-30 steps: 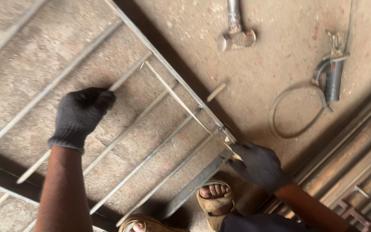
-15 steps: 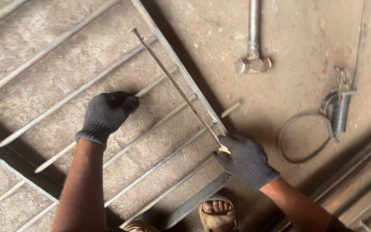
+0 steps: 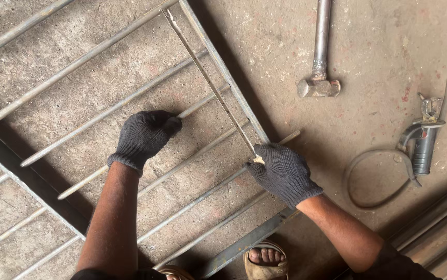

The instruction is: The person welds metal rods onto a rectangular metal frame using a handheld welding torch. They repeatedly position the rods, weld them in place, and measure the spacing between them with a tape measure to ensure alignment.

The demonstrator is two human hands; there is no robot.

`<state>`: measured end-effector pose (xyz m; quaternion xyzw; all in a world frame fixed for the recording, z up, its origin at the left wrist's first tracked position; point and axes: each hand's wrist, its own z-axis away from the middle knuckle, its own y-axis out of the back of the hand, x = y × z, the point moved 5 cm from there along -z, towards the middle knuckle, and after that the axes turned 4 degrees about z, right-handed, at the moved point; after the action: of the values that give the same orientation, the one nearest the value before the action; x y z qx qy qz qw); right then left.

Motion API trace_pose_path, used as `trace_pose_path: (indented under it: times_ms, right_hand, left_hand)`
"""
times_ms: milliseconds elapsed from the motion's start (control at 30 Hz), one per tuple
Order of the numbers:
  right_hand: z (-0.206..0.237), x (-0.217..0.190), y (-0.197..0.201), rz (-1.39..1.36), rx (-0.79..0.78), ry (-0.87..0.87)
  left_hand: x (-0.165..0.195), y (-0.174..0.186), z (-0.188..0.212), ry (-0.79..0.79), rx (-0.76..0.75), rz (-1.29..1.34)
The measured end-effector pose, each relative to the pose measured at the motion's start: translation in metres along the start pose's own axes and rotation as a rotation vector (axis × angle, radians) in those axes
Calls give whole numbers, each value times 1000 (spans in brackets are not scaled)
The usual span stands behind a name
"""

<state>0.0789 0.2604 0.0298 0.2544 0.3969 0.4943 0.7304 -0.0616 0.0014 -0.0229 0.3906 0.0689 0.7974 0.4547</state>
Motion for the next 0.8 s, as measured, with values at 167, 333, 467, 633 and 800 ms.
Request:
trace_pose_path:
  times_ms: [167, 333, 467, 633, 800]
  right_hand:
    - [-3, -2, -4, 29, -3, 6]
    - [-3, -2, -4, 18, 60, 50]
    - [-2, -1, -5, -9, 50, 61]
    - [-4, 0, -8, 14, -14, 5]
    - [-5, 0, -8, 40, -19, -10]
  left_hand:
    - [0, -1, -1, -42, -1, 10]
    - [-2, -1, -2, -16, -2, 22]
    - [-1, -1, -2, -41, 7, -8]
    - [0, -1, -1, -21, 0, -10]
    - [1, 0, -1, -11, -7, -16]
